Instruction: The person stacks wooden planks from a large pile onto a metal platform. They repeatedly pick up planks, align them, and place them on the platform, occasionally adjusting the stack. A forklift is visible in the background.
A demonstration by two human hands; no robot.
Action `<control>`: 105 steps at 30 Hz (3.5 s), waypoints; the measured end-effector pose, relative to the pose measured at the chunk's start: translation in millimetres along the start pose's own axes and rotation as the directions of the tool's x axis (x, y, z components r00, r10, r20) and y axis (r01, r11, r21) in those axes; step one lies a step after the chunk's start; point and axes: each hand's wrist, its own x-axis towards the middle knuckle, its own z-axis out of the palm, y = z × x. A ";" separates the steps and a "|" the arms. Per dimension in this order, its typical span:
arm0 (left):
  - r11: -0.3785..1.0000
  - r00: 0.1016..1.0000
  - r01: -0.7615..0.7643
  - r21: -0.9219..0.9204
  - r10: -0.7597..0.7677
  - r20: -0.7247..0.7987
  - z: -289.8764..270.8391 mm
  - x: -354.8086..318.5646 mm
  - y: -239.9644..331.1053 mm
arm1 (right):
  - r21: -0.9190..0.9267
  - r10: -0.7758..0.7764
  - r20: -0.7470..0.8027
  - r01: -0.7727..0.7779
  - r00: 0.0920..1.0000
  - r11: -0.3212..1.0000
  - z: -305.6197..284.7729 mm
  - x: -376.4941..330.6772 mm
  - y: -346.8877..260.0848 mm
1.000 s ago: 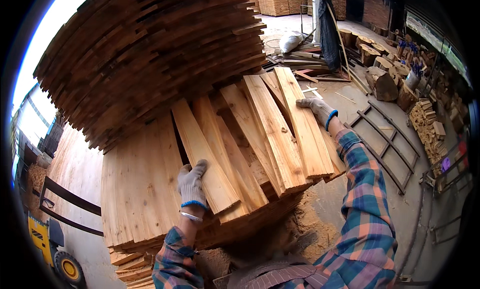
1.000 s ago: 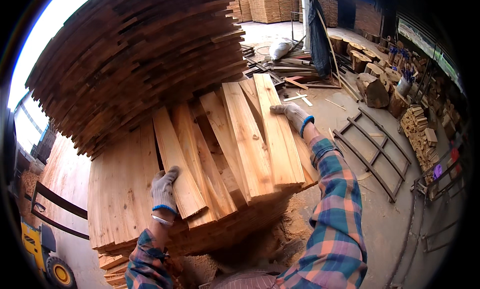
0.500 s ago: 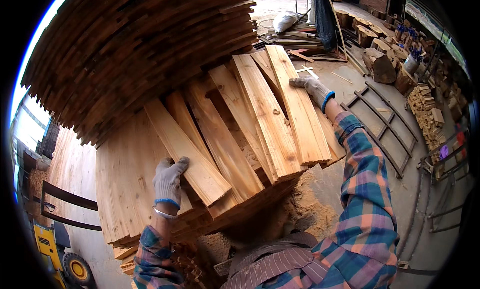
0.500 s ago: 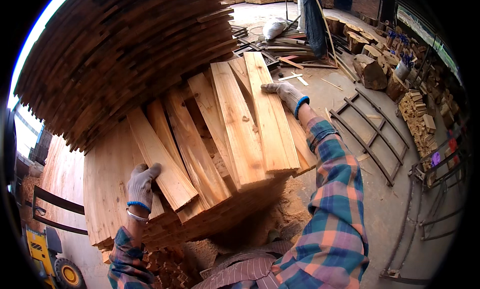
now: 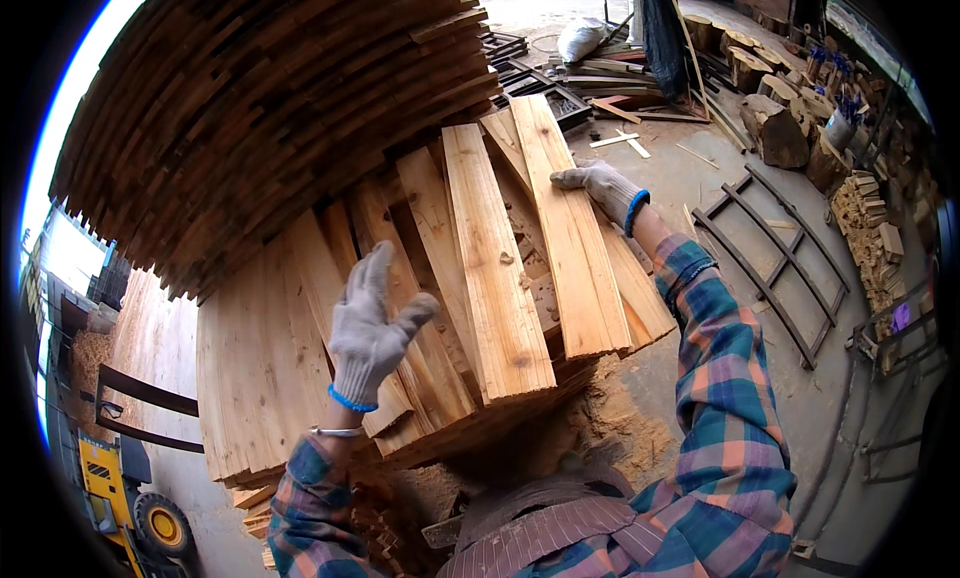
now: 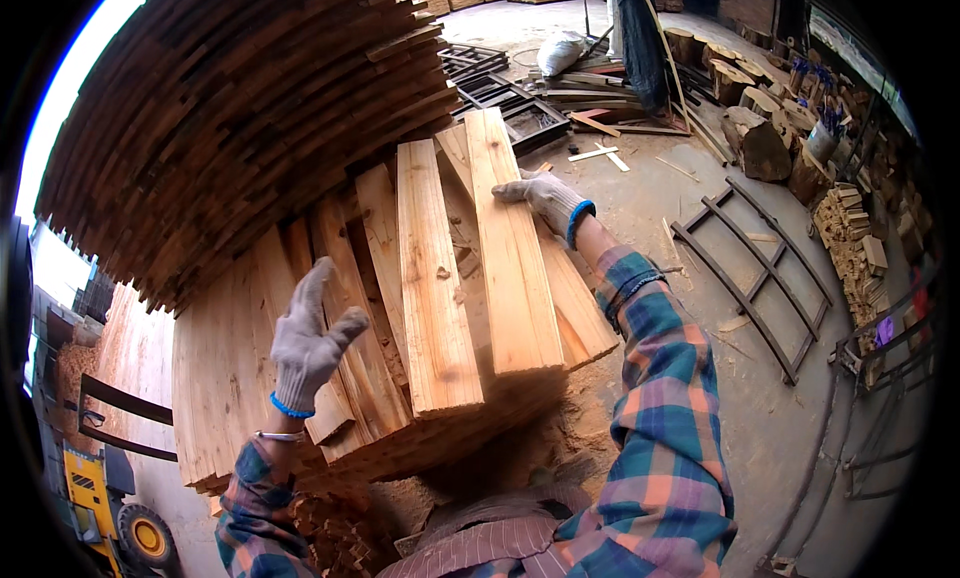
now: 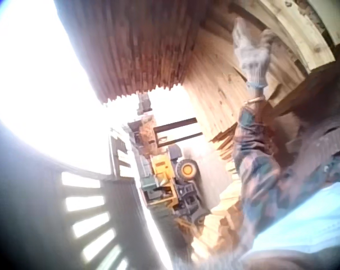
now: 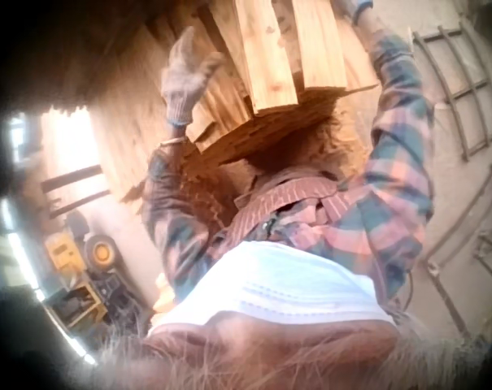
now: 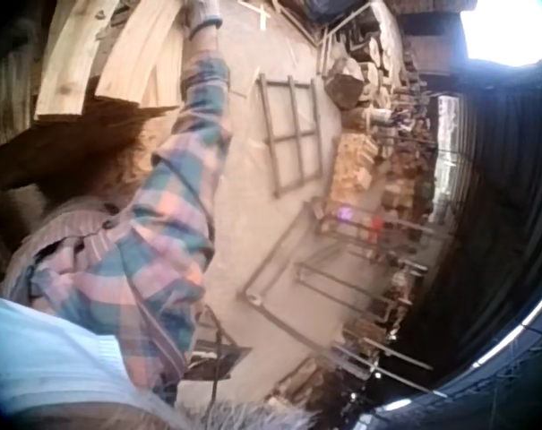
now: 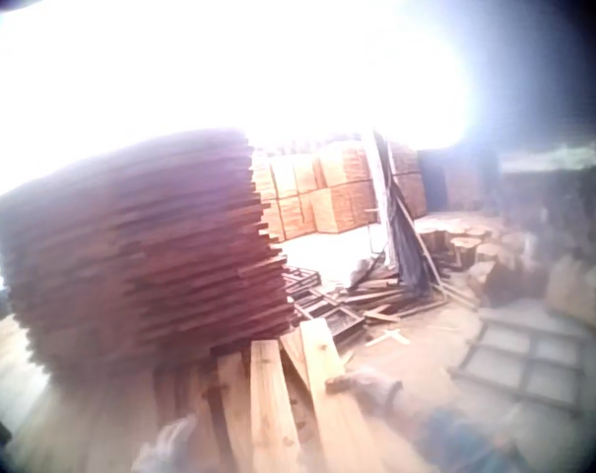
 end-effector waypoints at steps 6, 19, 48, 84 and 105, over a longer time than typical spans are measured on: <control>0.962 0.895 -0.216 0.166 0.128 0.427 92.8 31.2 68.4 | -0.066 -0.077 0.068 0.082 0.995 0.994 -21.5 24.6 -0.9; 0.796 0.789 0.605 -0.006 -0.601 -0.128 -71.7 -79.7 -155.2 | -0.029 -0.119 0.026 0.120 0.992 0.992 -55.5 59.4 26.3; 0.886 0.910 0.414 0.210 -0.407 -0.080 -37.4 -121.3 -202.8 | -0.983 -0.174 0.078 0.105 0.982 0.151 64.0 -1.2 -39.8; 0.744 0.805 0.581 0.330 -0.584 -0.101 0.8 -15.1 -106.8 | -0.752 -0.278 0.024 0.201 0.960 0.627 52.9 -11.1 -30.2; 0.748 0.810 0.583 0.317 -0.567 -0.152 8.8 -14.6 -116.0 | -0.996 -0.370 0.079 0.088 0.926 0.007 18.6 99.9 -18.5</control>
